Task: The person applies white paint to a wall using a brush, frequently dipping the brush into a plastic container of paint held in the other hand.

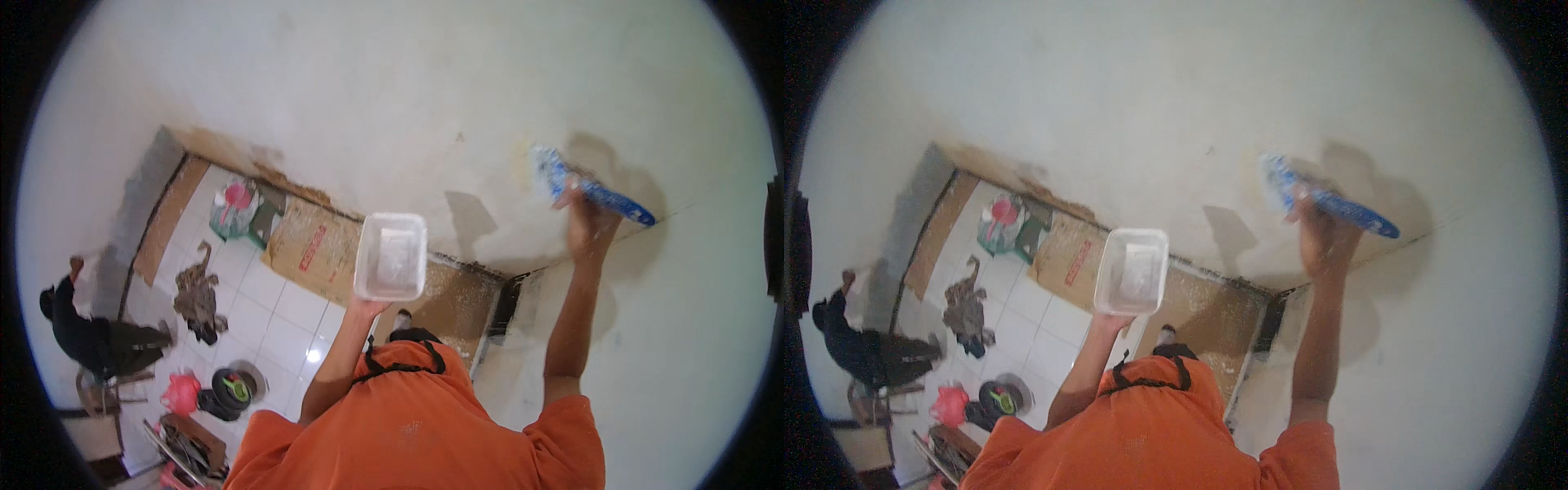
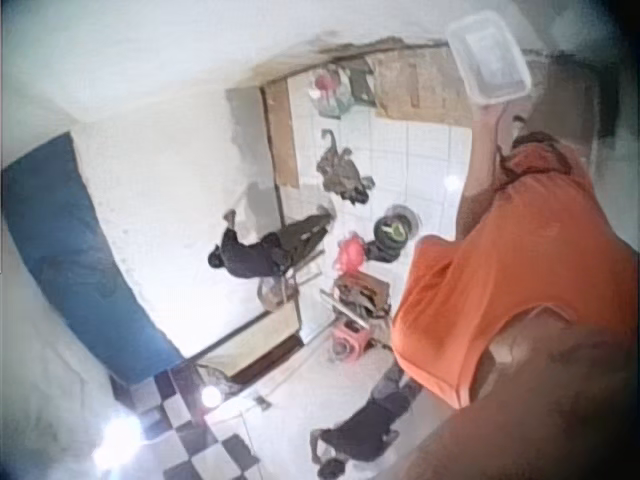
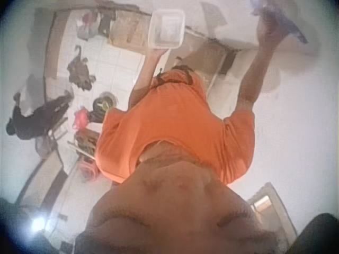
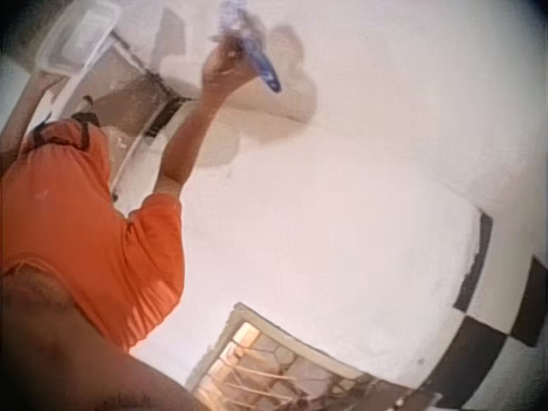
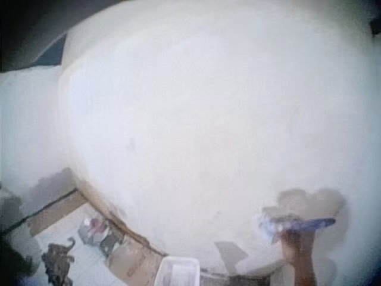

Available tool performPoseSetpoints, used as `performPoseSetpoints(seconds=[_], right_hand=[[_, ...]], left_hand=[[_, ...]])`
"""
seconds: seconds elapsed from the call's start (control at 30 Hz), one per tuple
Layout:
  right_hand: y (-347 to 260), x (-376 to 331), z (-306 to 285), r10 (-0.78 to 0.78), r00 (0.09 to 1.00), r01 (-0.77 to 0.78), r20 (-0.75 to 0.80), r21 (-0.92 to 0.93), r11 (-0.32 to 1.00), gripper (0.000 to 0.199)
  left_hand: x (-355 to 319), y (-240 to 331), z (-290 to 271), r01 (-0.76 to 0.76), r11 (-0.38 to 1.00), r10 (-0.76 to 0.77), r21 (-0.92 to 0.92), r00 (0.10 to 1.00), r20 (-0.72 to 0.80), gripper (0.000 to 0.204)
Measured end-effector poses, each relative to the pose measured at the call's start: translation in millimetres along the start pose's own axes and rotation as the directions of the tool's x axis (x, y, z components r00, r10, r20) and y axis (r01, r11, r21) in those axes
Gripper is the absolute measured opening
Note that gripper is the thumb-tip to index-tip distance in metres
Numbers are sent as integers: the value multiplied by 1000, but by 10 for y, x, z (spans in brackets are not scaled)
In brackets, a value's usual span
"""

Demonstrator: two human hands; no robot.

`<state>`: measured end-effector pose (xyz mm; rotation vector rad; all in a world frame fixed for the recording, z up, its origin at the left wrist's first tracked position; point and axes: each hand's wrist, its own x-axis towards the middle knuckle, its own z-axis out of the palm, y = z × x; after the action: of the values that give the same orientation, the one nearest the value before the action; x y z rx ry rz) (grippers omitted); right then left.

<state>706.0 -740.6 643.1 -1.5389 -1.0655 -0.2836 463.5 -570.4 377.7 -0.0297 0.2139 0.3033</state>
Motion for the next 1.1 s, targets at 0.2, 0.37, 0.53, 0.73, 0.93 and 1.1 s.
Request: performPoseSetpoints(seconds=[0.2, 0.37, 0.53, 0.73, 0.93, 1.1], right_hand=[[-620, -570, 1013, 104, 868, -108, 486, -21, 994, 9], [-516, -965, 1492, 36, 792, 33, 610, -102, 994, 13], [-284, -1243, 1677, -26, 752, 240, 659, -236, 942, 13], [-346, -1444, 1704, 105, 740, 35, 664, -194, 980, 12], [-508, -1418, 1514, 321, 709, -147, 628, -314, 938, 20], [-326, -1431, 1545, 273, 716, -60, 642, -333, 941, 23]], left_hand=[[-352, -78, 302, -41, 998, 43, -49, 999, 26, 54], [-748, -102, 249, -34, 999, 34, -22, 999, 31, 55], [-903, -181, 312, -42, 999, 43, 24, 997, -70, 54], [-1032, -212, 133, -39, 999, 40, 10, 996, -76, 51], [-1081, -256, 169, 11, 1000, -12, -13, 998, -65, 43], [-846, -260, 185, 74, 997, -73, -1, 988, -132, 45]])
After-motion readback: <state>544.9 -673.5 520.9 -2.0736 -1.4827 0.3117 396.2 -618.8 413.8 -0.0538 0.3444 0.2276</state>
